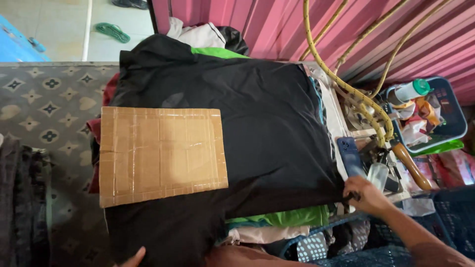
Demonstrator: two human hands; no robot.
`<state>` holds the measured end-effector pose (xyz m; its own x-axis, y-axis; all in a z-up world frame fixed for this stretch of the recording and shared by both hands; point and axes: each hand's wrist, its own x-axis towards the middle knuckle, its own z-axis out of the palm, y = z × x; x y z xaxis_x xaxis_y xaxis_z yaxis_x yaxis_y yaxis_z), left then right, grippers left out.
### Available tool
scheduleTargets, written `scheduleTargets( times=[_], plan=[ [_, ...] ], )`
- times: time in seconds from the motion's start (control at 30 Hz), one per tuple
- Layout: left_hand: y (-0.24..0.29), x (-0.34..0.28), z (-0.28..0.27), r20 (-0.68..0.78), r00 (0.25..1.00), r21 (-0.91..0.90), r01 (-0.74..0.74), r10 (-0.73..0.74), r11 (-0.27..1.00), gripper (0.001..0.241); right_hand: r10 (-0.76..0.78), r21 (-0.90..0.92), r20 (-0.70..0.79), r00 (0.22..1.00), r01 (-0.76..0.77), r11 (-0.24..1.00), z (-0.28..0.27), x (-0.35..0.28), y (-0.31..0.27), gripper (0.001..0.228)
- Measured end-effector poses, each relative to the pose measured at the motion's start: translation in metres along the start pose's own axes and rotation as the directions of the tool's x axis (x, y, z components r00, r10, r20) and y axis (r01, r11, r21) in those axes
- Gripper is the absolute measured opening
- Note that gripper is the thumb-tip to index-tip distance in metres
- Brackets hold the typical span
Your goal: The person folds various t-shirts and tops on a table using a cardboard piece as a guide. They handle a black shirt, a green shirt, a teal shirt, a striped shirt, and a white shirt, stacking them neatly as they finish each one.
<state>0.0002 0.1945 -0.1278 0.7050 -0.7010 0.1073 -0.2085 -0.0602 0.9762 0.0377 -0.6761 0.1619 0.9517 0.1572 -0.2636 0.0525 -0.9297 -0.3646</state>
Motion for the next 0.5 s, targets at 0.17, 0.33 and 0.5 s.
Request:
scheduleTargets(
  times=[0.17,0.33,0.5],
  plan=[
    [0.296,0.252,-0.076,0.051,0.818,-0.998,0.064,-0.573,0.003,0.048,0.227,0.601,0.077,0.971,-0.227,0.766,0.009,0.083,0.136,0.023],
    [0.255,0.332,-0.088,-0.426,0.759,-0.799,-0.059,-0.493,0.598,0.074,0.4,0.308,-0.362,0.842,-0.297,0.904,-0.018,0.146,0.007,0.059],
    [0.277,0.334,-0.065,-0.644,0.74,0.751,0.564,0.194,0.345,0.089,0.119,-0.054,-0.673,0.73,-0.209,0.977,0.008,0.142,-0.094,0.059]
  ],
)
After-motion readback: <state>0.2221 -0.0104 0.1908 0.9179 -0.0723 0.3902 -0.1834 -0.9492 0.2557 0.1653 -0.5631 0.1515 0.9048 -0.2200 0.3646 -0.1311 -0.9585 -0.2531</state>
